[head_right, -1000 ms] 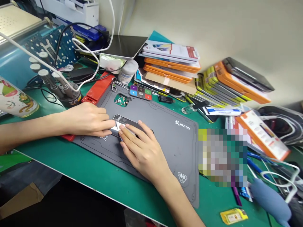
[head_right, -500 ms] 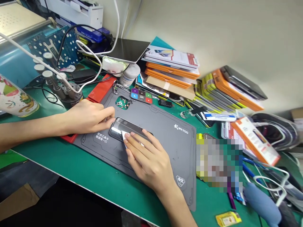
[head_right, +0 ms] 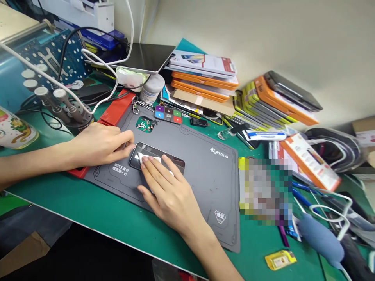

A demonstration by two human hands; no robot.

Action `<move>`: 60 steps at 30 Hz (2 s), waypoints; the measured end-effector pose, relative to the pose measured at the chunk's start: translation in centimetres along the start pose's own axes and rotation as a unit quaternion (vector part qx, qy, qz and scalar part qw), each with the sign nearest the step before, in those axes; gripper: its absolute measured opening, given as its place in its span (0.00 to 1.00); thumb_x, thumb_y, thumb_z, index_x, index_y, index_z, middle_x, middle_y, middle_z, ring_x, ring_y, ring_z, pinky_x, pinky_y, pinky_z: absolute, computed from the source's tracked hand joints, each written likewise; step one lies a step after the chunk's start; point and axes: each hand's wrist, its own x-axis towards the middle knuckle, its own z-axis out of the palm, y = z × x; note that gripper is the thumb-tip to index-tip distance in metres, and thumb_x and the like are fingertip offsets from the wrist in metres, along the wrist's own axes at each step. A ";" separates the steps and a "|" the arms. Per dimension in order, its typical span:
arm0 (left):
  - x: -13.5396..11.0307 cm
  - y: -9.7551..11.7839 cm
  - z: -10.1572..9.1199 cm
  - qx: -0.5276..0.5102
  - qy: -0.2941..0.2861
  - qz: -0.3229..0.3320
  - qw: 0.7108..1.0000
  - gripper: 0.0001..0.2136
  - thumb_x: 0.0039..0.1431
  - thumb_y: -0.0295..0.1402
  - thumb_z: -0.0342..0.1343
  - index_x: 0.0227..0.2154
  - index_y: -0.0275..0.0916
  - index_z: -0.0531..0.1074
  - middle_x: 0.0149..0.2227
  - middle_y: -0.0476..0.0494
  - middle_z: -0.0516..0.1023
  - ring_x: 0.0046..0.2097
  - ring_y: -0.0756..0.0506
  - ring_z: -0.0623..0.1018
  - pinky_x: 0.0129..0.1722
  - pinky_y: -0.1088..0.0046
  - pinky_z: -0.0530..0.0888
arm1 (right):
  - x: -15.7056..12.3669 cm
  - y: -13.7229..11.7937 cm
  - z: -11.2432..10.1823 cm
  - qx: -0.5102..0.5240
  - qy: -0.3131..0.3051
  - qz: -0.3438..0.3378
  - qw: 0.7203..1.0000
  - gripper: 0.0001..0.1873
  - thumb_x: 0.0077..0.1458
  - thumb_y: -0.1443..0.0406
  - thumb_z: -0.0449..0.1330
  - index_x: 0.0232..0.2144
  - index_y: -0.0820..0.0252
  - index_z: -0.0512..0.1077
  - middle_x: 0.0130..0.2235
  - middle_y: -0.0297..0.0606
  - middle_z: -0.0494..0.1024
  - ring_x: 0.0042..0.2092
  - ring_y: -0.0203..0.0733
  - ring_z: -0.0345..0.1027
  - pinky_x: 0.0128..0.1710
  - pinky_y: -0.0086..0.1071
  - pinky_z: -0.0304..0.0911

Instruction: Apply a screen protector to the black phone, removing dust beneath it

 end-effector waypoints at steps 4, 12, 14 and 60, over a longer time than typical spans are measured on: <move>0.1 0.1 0.0 0.001 -0.013 -0.009 1.000 0.15 0.74 0.40 0.45 0.41 0.38 0.74 0.24 0.47 0.76 0.25 0.47 0.75 0.24 0.73 0.50 | 0.2 -0.2 0.4 0.019 -0.007 -0.014 1.000 0.26 0.68 0.68 0.59 0.65 0.72 0.67 0.66 0.50 0.73 0.69 0.50 0.64 0.73 0.54 0.57; 0.3 0.5 -0.4 -0.001 -0.054 -0.037 0.998 0.15 0.74 0.40 0.44 0.42 0.39 0.73 0.25 0.46 0.77 0.27 0.46 0.78 0.25 0.73 0.54 | 0.4 0.4 0.8 0.004 -0.002 -0.004 1.000 0.32 0.68 0.69 0.59 0.71 0.69 0.60 0.67 0.48 0.71 0.71 0.51 0.60 0.73 0.57 0.55; 0.2 0.5 -0.3 -0.012 -0.058 -0.038 0.998 0.15 0.74 0.41 0.43 0.42 0.39 0.73 0.26 0.45 0.78 0.29 0.45 0.79 0.26 0.73 0.56 | 0.3 0.6 0.7 0.005 0.003 0.003 1.000 0.35 0.68 0.70 0.59 0.73 0.65 0.55 0.67 0.48 0.71 0.71 0.52 0.61 0.72 0.59 0.57; -0.3 -0.3 -0.4 -0.075 -0.046 -0.019 0.996 0.11 0.75 0.37 0.47 0.45 0.38 0.73 0.38 0.46 0.83 0.40 0.45 0.84 0.33 0.72 0.69 | 1.4 0.6 1.2 -0.044 0.014 0.122 0.991 0.27 0.73 0.60 0.53 0.68 0.69 0.66 0.68 0.50 0.70 0.72 0.59 0.58 0.72 0.63 0.55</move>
